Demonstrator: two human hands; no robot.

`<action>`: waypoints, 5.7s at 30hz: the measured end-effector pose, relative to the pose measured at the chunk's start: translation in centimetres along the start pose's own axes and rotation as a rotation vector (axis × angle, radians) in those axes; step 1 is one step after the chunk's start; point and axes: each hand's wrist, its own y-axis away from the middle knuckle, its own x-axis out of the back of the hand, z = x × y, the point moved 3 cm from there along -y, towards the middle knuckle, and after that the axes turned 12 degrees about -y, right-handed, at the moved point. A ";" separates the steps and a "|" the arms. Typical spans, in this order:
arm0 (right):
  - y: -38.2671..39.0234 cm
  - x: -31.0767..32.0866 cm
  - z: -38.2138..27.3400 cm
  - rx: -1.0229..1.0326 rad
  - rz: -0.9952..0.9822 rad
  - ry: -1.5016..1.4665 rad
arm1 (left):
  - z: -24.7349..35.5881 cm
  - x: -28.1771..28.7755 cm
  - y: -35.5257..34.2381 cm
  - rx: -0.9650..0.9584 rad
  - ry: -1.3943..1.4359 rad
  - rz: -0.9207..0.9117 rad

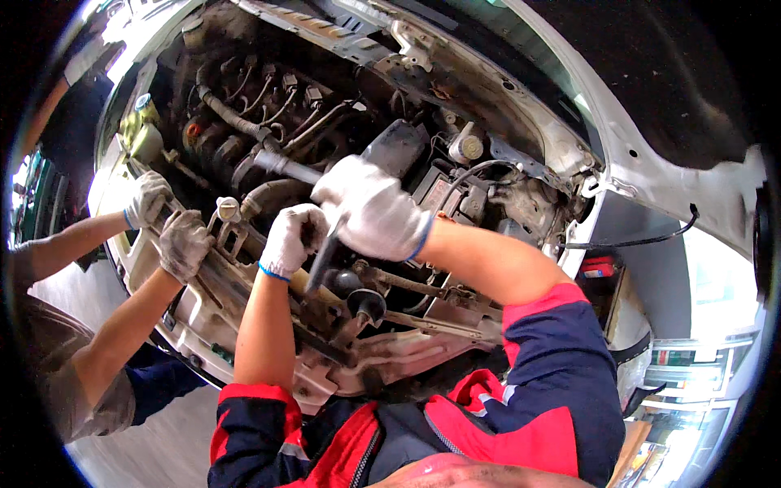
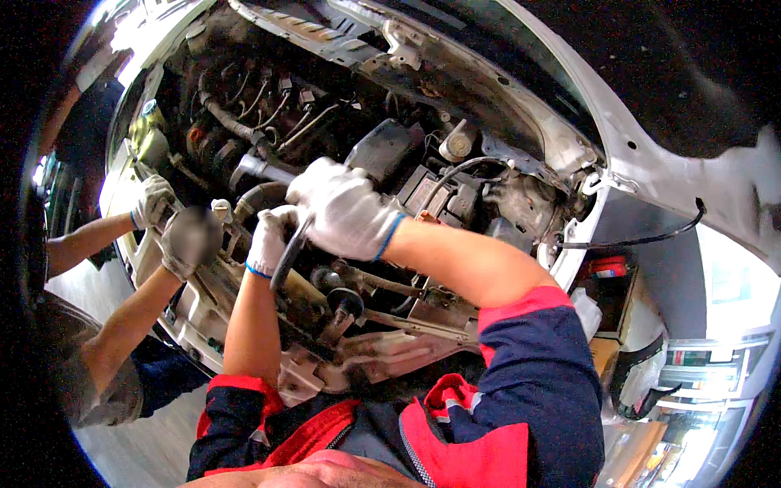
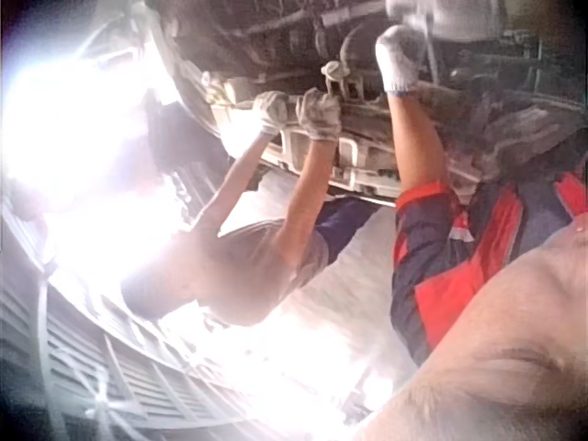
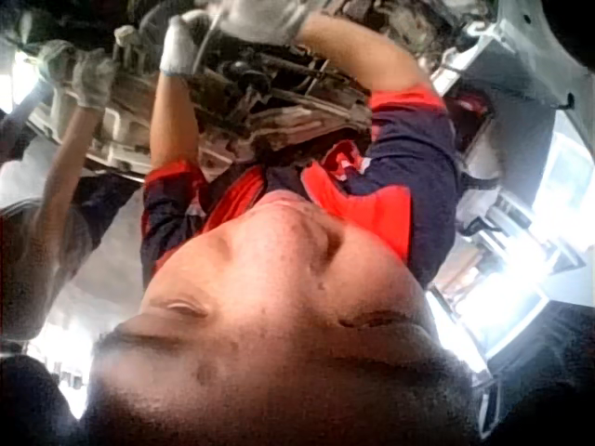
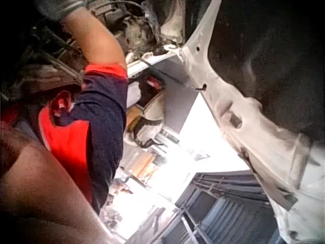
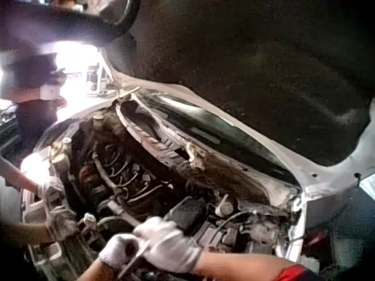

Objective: The person uses a ratchet wrench to loosen and remove bolts from the engine bay of a white car. They work on the upper frame near the windshield and battery area, removing fasteners and adjusting components while another person assists nearby.

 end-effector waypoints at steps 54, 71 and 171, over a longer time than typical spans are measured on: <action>-4.7 19.0 31.9 -0.756 0.465 -0.395 | 1.1 0.6 -0.1 0.272 0.522 0.262; -6.7 16.6 35.6 -0.922 -0.032 0.238 | 0.8 1.0 0.0 0.307 0.562 0.265; -4.5 -6.4 1.5 0.095 -0.250 0.179 | 0.6 1.4 -0.6 0.048 0.952 0.202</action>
